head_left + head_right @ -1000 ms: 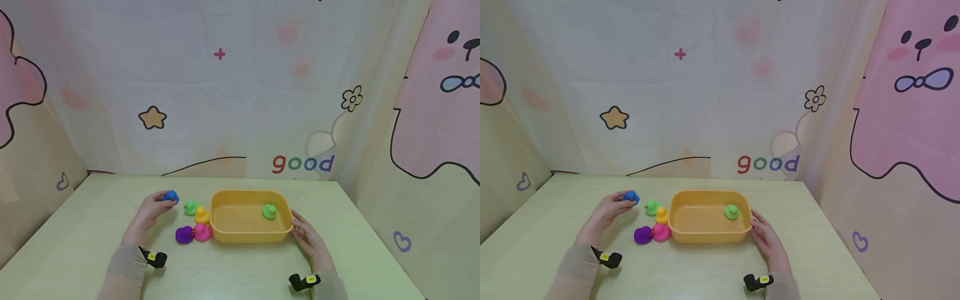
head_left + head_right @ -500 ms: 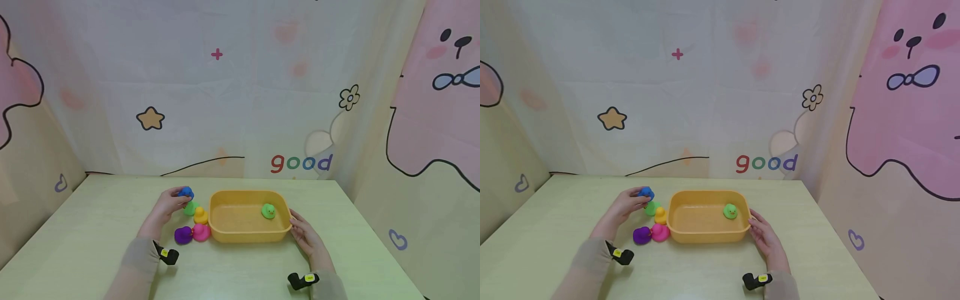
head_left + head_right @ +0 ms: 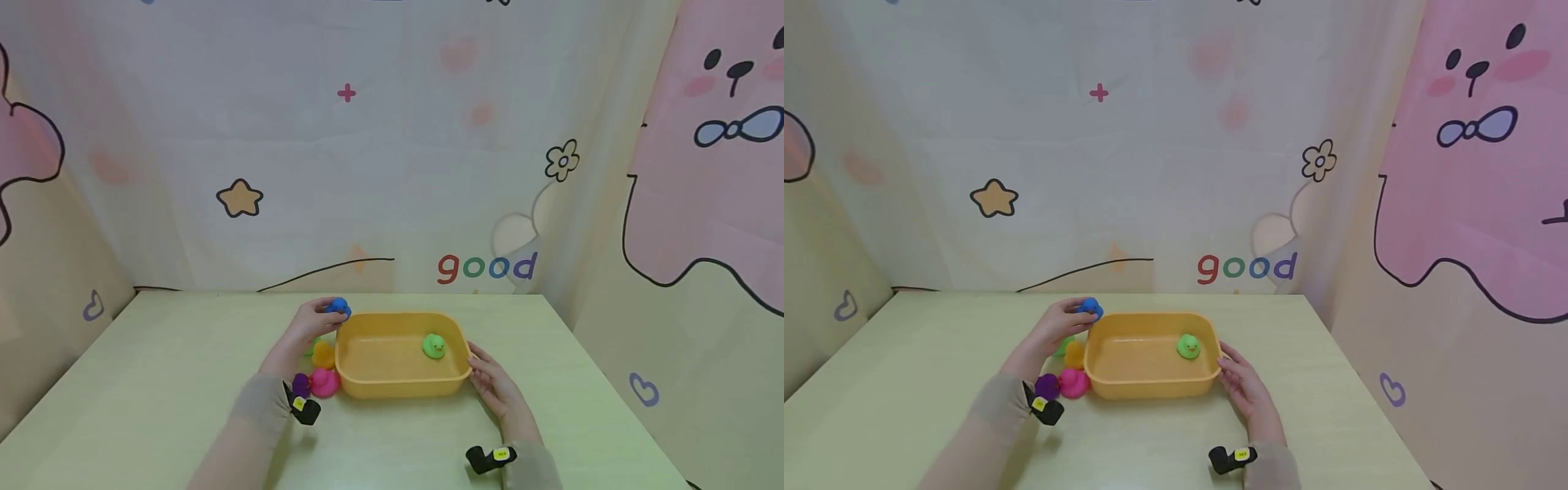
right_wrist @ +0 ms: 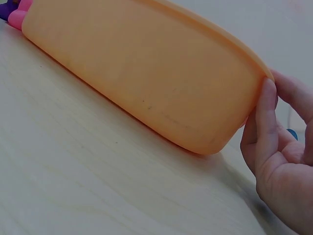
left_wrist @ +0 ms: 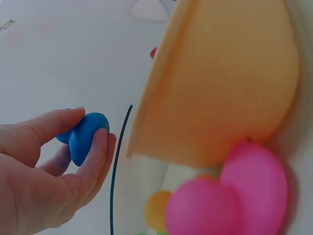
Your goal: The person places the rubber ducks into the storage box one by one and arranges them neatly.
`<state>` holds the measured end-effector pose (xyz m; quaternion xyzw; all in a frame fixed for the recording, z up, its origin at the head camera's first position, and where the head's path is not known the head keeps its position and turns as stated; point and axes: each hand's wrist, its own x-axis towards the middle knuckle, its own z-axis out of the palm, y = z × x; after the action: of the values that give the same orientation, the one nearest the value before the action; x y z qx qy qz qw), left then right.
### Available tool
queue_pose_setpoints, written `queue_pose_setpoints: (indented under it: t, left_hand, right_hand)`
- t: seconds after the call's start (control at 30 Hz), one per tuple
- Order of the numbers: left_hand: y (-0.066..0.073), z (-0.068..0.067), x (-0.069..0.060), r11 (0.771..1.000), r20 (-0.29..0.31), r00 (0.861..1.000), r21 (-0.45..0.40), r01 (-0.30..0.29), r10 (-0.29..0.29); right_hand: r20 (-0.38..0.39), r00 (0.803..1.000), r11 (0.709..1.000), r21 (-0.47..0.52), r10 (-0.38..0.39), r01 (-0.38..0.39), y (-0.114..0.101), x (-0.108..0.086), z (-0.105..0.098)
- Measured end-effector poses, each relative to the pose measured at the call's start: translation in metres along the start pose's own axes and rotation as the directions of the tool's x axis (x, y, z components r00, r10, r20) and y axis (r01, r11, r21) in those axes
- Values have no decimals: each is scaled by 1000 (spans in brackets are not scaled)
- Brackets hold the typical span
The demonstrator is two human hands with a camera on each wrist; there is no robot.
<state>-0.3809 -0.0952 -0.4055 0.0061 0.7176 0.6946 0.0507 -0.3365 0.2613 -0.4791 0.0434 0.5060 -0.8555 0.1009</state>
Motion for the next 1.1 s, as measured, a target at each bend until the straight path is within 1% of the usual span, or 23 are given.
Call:
queue_pose_setpoints:
  t: [0.13, 0.23, 0.3, 0.4, 0.53, 0.63, 0.73, 0.8, 0.87, 0.97, 1.03, 1.07, 1.1]
  left_hand:
    - [6, 19, 5, 1000, 9, 1000, -27, 8, -8]
    - [7, 34, 9, 999, 17, 1000, -40, -2, 2]
    - [7, 43, 11, 999, 19, 1000, -48, -12, 13]
    - [6, 58, 14, 998, 32, 999, -50, -31, 33]
    - [2, 75, 15, 998, 61, 998, -65, -19, 23]
    - [-2, 86, 18, 996, 80, 997, -86, 7, 0]
    - [-6, 96, 23, 993, 90, 996, -113, 17, -7]
    - [-6, 102, 23, 993, 91, 996, -120, 20, -9]
    - [-6, 107, 22, 993, 95, 995, -114, 13, -2]
    - [-5, 114, 21, 995, 99, 995, -96, 18, -9]
    - [-12, 118, 25, 997, 106, 994, -82, 13, -4]
    - [-19, 120, 31, 997, 109, 994, -75, 15, -7]
    - [-32, 120, 43, 996, 125, 992, -85, -2, 13]
  right_hand:
    - [6, 1000, 1000, -22, -10, 10, 1, 1, -2]
    - [13, 1000, 999, -37, -10, 10, 2, 1, -3]
    - [11, 1000, 999, -49, -12, 12, 3, 1, -4]
    - [7, 1000, 999, -41, -17, 17, 4, 1, -4]
    - [15, 999, 999, -26, -35, 35, 5, 0, -5]
    - [31, 999, 999, -32, -37, 38, 5, 0, -5]
    - [24, 999, 999, -39, -32, 33, 4, 1, -4]
    - [18, 999, 999, -37, -28, 29, 3, 2, -3]
    - [8, 1000, 999, -41, -26, 27, 3, 2, -2]
    - [2, 1000, 999, -44, -26, 26, 3, 3, -3]
    - [3, 1000, 999, -42, -23, 24, 3, 3, -3]
    - [1, 1000, 999, -37, -24, 24, 3, 3, -3]
    - [2, 1000, 999, -32, -25, 25, 4, 3, -3]
